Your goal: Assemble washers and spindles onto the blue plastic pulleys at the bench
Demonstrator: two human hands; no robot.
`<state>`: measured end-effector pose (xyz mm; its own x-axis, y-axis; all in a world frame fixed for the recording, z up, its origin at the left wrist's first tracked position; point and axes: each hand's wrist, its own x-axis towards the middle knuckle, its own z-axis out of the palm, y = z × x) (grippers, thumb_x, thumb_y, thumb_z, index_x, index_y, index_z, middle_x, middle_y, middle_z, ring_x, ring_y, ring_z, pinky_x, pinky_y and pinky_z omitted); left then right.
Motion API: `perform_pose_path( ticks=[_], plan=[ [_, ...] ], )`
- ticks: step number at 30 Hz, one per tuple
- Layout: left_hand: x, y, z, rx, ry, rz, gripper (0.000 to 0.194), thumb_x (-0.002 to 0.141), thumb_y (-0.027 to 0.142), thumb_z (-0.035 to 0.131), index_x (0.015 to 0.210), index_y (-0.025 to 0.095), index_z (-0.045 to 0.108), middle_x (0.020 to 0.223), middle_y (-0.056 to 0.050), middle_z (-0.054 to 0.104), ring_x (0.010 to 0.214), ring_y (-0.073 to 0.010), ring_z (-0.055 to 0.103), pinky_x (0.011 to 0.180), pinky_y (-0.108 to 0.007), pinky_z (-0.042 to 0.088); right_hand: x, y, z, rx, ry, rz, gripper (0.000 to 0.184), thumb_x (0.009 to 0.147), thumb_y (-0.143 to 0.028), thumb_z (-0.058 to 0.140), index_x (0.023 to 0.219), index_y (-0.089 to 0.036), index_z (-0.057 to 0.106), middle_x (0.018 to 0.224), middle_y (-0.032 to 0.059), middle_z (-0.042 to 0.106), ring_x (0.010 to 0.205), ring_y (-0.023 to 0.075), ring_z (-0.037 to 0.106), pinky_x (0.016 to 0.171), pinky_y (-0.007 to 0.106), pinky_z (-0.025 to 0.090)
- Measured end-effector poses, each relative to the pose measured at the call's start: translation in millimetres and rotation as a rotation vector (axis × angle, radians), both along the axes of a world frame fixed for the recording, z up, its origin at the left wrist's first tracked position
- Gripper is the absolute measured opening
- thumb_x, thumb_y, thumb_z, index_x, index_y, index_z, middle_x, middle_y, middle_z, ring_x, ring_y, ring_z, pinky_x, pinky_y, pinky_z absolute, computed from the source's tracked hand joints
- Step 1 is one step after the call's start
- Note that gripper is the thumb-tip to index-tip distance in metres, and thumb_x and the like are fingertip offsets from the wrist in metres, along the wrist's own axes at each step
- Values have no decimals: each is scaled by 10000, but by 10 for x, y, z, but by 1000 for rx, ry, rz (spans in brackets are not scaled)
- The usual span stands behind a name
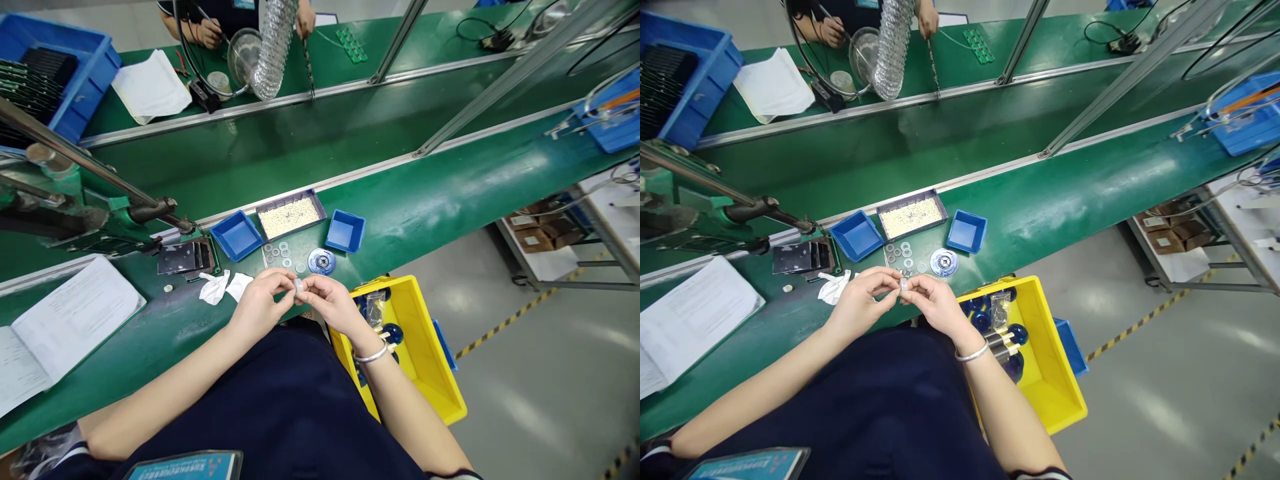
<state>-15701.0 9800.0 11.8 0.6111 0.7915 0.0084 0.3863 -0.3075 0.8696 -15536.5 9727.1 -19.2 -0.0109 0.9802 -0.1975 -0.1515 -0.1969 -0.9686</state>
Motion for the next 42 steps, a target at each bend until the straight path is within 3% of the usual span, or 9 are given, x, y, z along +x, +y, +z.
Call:
perform_pose_path(
  ticks=[4, 10, 18, 30, 35, 38, 42],
  plan=[
    [49, -44, -75, 113, 18, 10, 75, 840, 139, 595, 787, 174, 633, 987, -73, 678, 980, -174, 631, 875, -339, 556, 9, -1, -33, 33, -94, -42, 140, 862, -316, 652, 893, -180, 649, 847, 11, 619, 763, 130, 630, 727, 264, 521],
    [99, -51, -199, 105, 14, 36, 69, 818, 112, 600, 787, 166, 629, 984, -86, 682, 982, -186, 639, 876, -355, 556, 23, -34, -72, 70, -262, -76, 145, 885, -327, 621, 879, -185, 653, 837, 20, 608, 766, 137, 581, 720, 269, 489],
    [147, -71, -263, 137, -8, 52, 66, 812, 105, 603, 786, 165, 610, 962, -90, 689, 957, -186, 650, 842, -344, 568, 12, -55, -63, 96, -325, -103, 130, 898, -305, 608, 860, -186, 643, 811, 4, 616, 762, 123, 564, 707, 239, 452],
    [249, -73, -282, 179, 9, 54, 103, 809, 121, 617, 742, 188, 578, 941, -71, 700, 928, -187, 656, 774, -318, 563, 12, -53, -42, 82, -315, -174, 123, 891, -303, 608, 845, -191, 625, 801, 3, 600, 737, 129, 563, 688, 246, 445],
    [134, 191, -275, 160, 54, 157, 182, 764, 52, 575, 657, 191, 524, 894, -62, 703, 897, -186, 659, 778, -324, 552, 21, -119, 1, 33, -157, -122, 147, 900, -338, 598, 874, -198, 634, 832, 21, 631, 776, 154, 587, 738, 283, 458],
    [64, 298, -200, 6, -6, 203, 131, 773, 99, 581, 686, 190, 546, 924, -49, 703, 902, -179, 671, 774, -308, 560, 34, -130, 10, -31, 25, -141, 156, 883, -350, 624, 900, -196, 629, 831, 26, 651, 809, 166, 598, 793, 306, 461],
    [93, 165, -113, -380, -177, 94, 78, 807, 245, 625, 771, 180, 599, 997, -54, 698, 891, -164, 692, 797, -290, 578, 42, -107, -4, -75, 222, -174, 156, 862, -337, 657, 902, -188, 637, 800, 21, 657, 793, 153, 587, 811, 306, 454]
  ],
)
